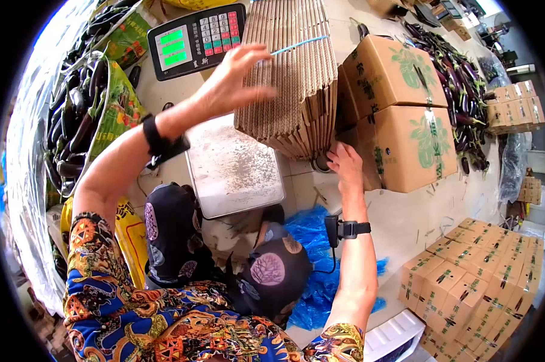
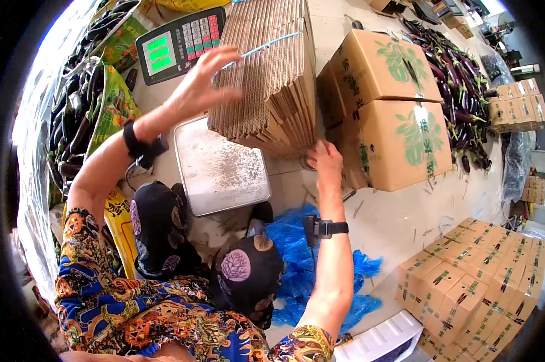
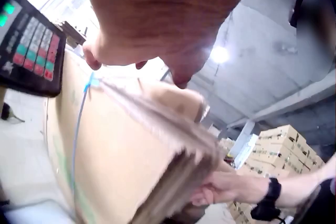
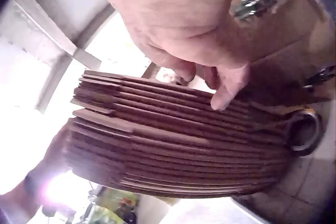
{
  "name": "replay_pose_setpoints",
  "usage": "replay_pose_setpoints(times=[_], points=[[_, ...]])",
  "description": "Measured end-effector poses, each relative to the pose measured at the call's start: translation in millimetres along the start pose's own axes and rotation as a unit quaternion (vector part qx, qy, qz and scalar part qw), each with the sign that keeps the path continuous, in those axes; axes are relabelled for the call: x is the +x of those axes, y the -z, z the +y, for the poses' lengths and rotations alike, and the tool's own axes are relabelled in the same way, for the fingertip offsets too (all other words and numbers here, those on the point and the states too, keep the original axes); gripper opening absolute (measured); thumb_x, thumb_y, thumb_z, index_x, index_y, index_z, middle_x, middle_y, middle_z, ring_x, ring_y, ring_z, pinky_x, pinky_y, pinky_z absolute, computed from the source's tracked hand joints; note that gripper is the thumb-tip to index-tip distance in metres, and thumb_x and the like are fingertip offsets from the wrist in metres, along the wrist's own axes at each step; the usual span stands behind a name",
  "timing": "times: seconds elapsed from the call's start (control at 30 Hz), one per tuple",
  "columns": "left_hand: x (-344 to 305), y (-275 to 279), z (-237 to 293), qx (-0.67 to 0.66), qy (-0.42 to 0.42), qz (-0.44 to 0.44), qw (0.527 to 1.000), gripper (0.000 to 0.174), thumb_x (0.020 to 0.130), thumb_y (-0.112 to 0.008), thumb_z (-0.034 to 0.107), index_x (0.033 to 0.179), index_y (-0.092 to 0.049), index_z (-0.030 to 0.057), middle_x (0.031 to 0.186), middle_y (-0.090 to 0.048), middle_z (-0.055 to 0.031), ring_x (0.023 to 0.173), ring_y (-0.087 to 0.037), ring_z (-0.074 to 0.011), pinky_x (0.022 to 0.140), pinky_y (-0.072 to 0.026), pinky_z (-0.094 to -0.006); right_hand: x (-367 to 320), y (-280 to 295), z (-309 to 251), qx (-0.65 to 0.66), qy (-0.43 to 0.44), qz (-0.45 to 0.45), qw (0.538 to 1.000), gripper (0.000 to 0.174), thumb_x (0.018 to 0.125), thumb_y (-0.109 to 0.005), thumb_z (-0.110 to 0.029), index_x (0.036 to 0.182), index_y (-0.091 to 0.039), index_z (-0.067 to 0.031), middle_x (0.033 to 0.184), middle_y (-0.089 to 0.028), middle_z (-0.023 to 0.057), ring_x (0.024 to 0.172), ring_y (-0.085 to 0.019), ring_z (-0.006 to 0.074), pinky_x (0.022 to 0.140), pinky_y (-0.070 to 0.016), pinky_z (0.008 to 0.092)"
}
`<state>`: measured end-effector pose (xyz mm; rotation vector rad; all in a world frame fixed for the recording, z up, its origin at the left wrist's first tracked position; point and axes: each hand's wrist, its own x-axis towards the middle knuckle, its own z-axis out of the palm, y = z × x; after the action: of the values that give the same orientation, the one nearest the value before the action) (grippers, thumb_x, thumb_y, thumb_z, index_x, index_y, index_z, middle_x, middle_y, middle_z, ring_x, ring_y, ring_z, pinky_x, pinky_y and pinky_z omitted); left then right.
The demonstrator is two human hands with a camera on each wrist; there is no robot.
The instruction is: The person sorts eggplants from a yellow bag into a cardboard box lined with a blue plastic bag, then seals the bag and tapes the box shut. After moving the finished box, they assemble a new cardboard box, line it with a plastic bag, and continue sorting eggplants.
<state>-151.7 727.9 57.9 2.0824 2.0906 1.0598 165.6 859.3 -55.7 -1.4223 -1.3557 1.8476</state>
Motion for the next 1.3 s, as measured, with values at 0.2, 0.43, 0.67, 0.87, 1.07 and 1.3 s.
replay_pose_setpoints(times=[0.2,0.43,0.67,0.87,1.07,1.3], points=[[-37.4,-8.1,28.6,0.029,-0.066,-0.01,0.997,0.099,0.068,-0.077,0.065,0.146,-0.04,0.0143,0.153,-0.03,-0.0191,0.143,-0.024,-0.0426,0.114,-0.0259,-0.0597,39.5,47.2,121.1,-0.088,-0.047,0.062,0.993,0.018,0.093,-0.063,-0.022,0.107,-0.064,-0.0101,0.098,-0.065,-0.0019,0.08,-0.06,0.0124,0.067,-0.0487,0.0306],[-36.8,-8.3,36.0,0.068,-0.127,-0.045,0.988,0.089,0.058,-0.088,0.021,0.139,-0.052,0.0152,0.147,-0.045,-0.0144,0.133,-0.043,-0.0417,0.107,-0.0418,-0.0523,78.3,28.3,211.3,-0.43,0.217,0.219,0.849,0.032,0.082,-0.068,-0.02,0.108,-0.06,-0.0041,0.099,-0.066,0.0162,0.091,-0.064,0.0351,0.078,-0.0512,0.05],[-6.7,2.0,27.6,0.089,-0.107,-0.03,0.99,0.074,0.06,-0.086,0.008,0.13,-0.06,0.0127,0.139,-0.054,-0.012,0.131,-0.049,-0.0357,0.107,-0.0442,-0.0448,88.5,24.0,157.4,-0.475,-0.005,0.219,0.852,0.049,0.078,-0.066,-0.018,0.121,-0.051,-0.002,0.109,-0.062,0.0262,0.105,-0.06,0.0441,0.088,-0.0507,0.0539],[3.9,4.0,23.3,0.098,-0.114,-0.04,0.988,0.068,0.061,-0.084,0.006,0.126,-0.064,0.0136,0.137,-0.056,-0.0102,0.13,-0.049,-0.0354,0.105,-0.0458,-0.0459,70.9,70.6,216.3,-0.544,-0.039,0.17,0.821,0.054,0.077,-0.059,-0.024,0.122,-0.052,0.0043,0.106,-0.066,0.0302,0.102,-0.064,0.0426,0.089,-0.0511,0.0508],[-9.3,-7.2,26.7,0.068,-0.09,-0.059,0.992,0.065,0.062,-0.079,0.006,0.125,-0.064,0.0175,0.138,-0.055,-0.007,0.134,-0.045,-0.0362,0.106,-0.0445,-0.0475,-38.7,96.2,194.3,-0.619,-0.046,0.128,0.773,0.057,0.08,-0.069,-0.026,0.127,-0.052,0.0008,0.121,-0.059,0.027,0.113,-0.056,0.0427,0.097,-0.0458,0.0497],[-18.3,-22.5,18.0,0.014,-0.085,0.013,0.996,0.073,0.055,-0.085,0.007,0.125,-0.062,0.0096,0.143,-0.048,-0.0141,0.136,-0.04,-0.038,0.11,-0.0413,-0.048,-5.2,-50.3,175.1,-0.36,-0.027,-0.169,0.917,0.088,0.084,-0.066,-0.056,0.143,-0.039,0.0026,0.135,-0.052,0.0322,0.127,-0.051,0.0437,0.105,-0.041,0.0453]])
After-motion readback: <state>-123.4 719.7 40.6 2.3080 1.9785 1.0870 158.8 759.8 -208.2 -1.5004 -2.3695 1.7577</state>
